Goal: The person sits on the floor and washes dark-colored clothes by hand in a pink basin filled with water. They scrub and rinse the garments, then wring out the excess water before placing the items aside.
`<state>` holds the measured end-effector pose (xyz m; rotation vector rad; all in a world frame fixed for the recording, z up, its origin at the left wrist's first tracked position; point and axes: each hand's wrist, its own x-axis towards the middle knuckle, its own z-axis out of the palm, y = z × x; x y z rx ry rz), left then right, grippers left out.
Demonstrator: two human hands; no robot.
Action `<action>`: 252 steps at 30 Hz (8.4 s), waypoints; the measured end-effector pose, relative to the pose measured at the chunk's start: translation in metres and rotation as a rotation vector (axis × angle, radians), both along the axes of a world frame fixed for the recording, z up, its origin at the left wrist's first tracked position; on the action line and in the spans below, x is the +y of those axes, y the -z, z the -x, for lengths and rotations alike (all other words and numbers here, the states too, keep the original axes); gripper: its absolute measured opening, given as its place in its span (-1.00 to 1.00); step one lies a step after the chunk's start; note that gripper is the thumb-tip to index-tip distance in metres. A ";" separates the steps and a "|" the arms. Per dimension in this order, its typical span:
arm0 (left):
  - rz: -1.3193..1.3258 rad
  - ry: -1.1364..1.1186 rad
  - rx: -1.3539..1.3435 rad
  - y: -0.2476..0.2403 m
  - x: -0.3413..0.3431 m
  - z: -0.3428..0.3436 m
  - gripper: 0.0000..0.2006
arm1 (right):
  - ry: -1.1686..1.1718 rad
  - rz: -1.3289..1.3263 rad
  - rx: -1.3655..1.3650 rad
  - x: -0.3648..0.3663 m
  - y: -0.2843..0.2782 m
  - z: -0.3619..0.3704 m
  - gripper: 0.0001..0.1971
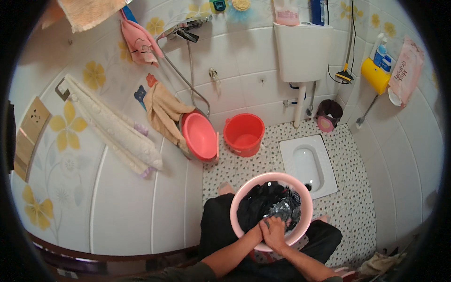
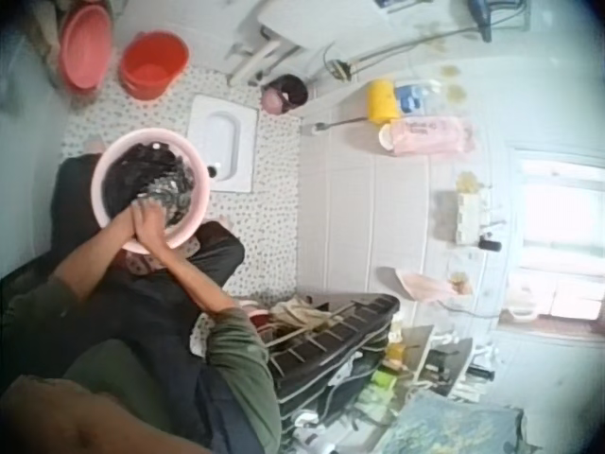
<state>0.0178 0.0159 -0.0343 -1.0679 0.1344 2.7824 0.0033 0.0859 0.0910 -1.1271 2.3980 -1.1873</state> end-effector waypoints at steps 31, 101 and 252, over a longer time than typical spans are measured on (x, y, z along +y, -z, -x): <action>2.278 0.542 0.432 0.067 -0.009 -0.007 -0.64 | -0.030 0.014 -0.126 -0.015 -0.002 0.000 -0.68; 0.085 -0.105 0.059 -0.013 -0.008 0.013 -0.61 | 0.313 -0.289 0.134 -0.024 0.017 0.046 -0.76; 0.698 0.109 0.344 -0.122 -0.040 0.009 -0.66 | 0.138 0.008 -1.014 0.044 -0.008 0.071 -0.47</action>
